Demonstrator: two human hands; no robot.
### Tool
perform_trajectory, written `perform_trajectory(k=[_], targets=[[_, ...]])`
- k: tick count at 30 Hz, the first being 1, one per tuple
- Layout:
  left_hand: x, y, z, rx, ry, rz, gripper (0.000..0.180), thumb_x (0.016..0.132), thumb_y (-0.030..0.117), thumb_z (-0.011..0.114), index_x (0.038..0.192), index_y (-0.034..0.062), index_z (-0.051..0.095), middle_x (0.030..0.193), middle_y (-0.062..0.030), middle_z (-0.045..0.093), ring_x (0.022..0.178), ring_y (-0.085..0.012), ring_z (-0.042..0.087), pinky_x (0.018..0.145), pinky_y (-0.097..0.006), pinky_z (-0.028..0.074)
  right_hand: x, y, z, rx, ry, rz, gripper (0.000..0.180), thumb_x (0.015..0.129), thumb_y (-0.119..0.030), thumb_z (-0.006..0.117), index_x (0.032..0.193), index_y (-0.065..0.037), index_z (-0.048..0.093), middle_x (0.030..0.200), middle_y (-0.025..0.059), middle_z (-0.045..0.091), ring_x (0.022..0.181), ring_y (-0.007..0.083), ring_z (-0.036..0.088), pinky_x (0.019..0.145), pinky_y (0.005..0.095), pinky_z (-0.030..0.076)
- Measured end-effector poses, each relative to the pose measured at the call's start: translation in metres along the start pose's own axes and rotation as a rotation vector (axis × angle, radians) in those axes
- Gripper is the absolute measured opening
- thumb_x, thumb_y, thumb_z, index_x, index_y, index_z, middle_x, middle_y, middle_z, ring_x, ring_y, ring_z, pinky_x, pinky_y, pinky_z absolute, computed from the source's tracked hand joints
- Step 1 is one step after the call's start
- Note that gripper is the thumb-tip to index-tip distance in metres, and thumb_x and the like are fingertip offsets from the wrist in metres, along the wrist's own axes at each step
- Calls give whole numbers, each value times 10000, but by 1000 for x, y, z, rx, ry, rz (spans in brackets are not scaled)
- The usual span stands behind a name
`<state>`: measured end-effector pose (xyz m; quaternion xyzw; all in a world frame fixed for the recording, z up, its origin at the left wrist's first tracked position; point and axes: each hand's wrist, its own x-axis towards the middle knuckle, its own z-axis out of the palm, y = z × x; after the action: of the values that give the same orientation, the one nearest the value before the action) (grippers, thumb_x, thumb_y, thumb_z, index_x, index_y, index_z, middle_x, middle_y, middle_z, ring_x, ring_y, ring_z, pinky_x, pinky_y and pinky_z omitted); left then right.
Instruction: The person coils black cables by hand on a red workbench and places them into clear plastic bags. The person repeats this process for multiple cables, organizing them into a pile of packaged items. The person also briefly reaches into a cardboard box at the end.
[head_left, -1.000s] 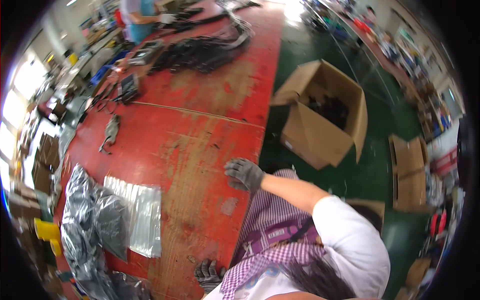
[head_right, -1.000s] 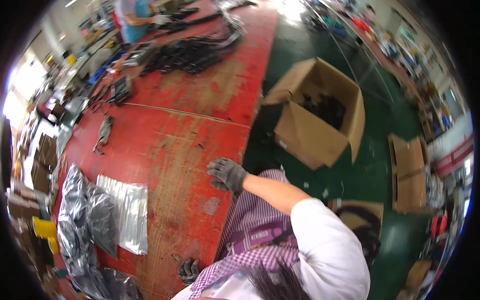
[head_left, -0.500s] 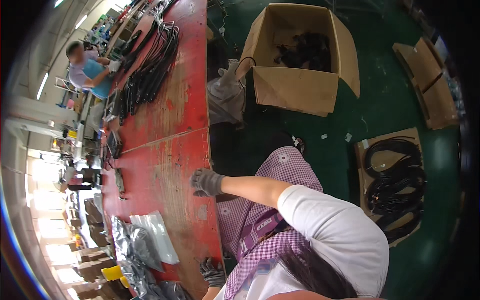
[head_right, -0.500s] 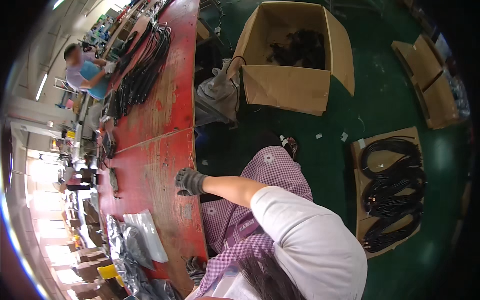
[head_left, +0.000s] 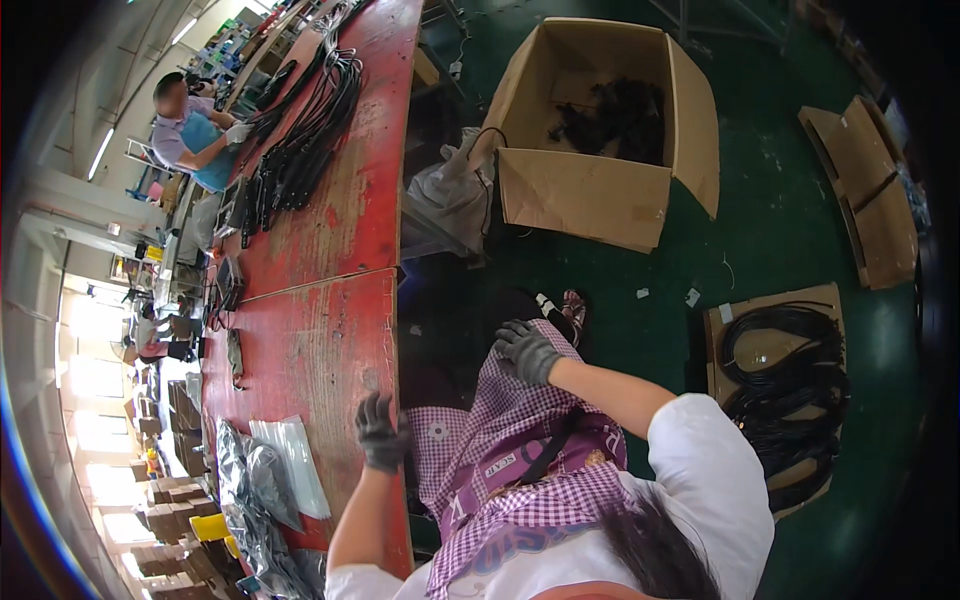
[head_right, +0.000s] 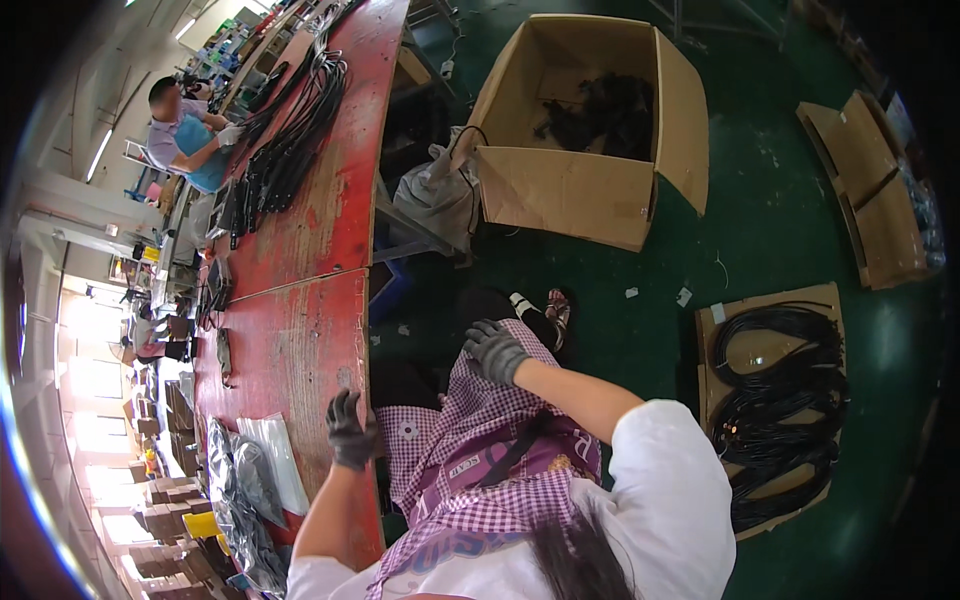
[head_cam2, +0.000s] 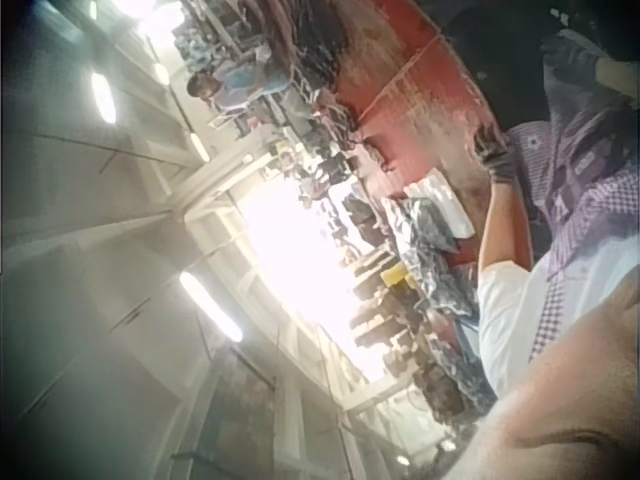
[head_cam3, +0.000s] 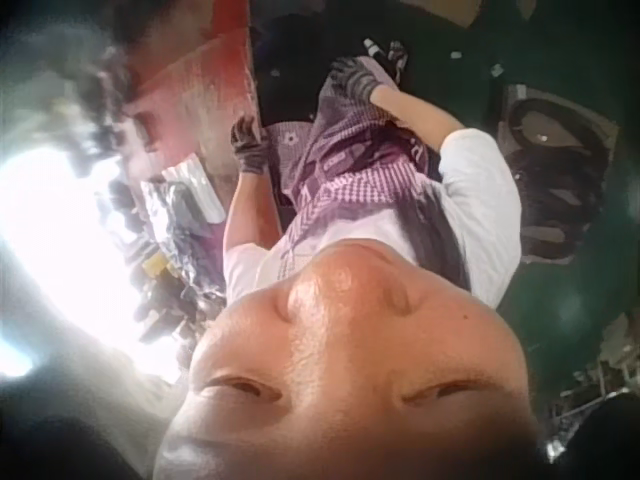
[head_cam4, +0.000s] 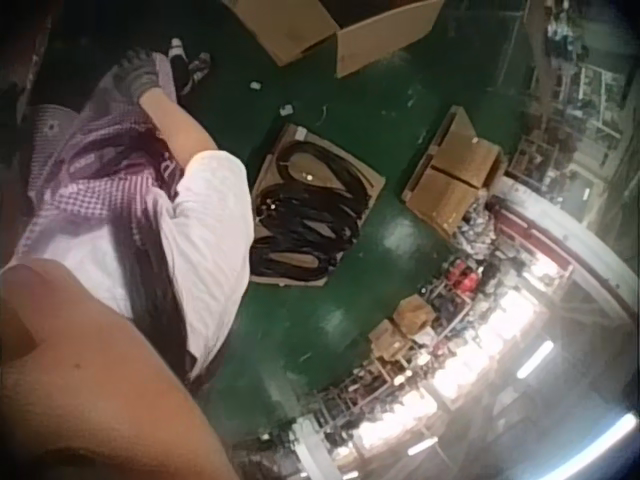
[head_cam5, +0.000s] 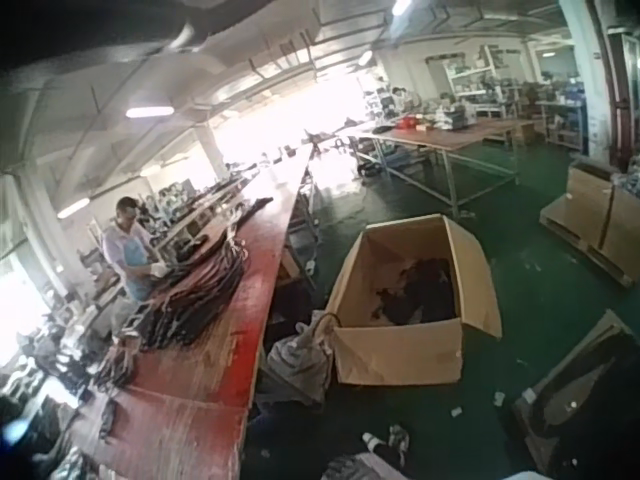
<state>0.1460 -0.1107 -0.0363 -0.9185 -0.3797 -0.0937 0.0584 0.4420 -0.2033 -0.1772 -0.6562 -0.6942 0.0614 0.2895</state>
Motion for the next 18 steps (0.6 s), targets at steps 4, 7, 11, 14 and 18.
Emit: perform_trajectory(k=[4, 7, 11, 14, 18], targets=[[62, -22, 30, 66, 55, 15, 567, 700, 271, 600, 1205, 94, 413, 1197, -160, 438, 1117, -360, 403, 940, -474, 325, -30, -3, -5, 179, 151, 77, 326, 733, -259, 575, 1005, -80, 592, 1133, 135, 541, 1135, 321, 448, 987, 438, 328], [85, -42, 56, 95, 29, -55, 593, 700, 312, 605, 1204, 68, 409, 1203, -166, 431, 1128, -357, 391, 944, -477, 319, -37, -6, -5, 210, 198, 134, 316, 744, -256, 568, 1002, -75, 590, 1133, 135, 539, 1127, 322, 452, 979, 438, 336], [85, -38, 76, 100, -71, -69, 612, 676, 332, 622, 1174, 39, 420, 1157, -172, 448, 1104, -358, 401, 943, -476, 314, -47, -1, -8, 126, 203, 196, 327, 747, -263, 559, 1014, -76, 580, 1133, 130, 534, 1109, 311, 461, 960, 438, 350], [82, -35, 74, 54, -15, -82, 562, 670, 294, 639, 1146, 69, 443, 1117, -161, 456, 1076, -347, 414, 929, -465, 325, -55, 3, -15, 54, 209, 331, 363, 738, -285, 566, 1034, -76, 570, 1134, 130, 528, 1090, 308, 469, 943, 436, 358], [76, -29, 72, -29, 87, -115, 550, 648, 254, 674, 1131, 96, 463, 1105, -152, 466, 1055, -337, 432, 918, -453, 340, -46, 25, -41, -39, 85, 546, 465, 726, -322, 585, 1119, -78, 540, 1203, 129, 488, 1128, 288, 442, 955, 397, 346]])
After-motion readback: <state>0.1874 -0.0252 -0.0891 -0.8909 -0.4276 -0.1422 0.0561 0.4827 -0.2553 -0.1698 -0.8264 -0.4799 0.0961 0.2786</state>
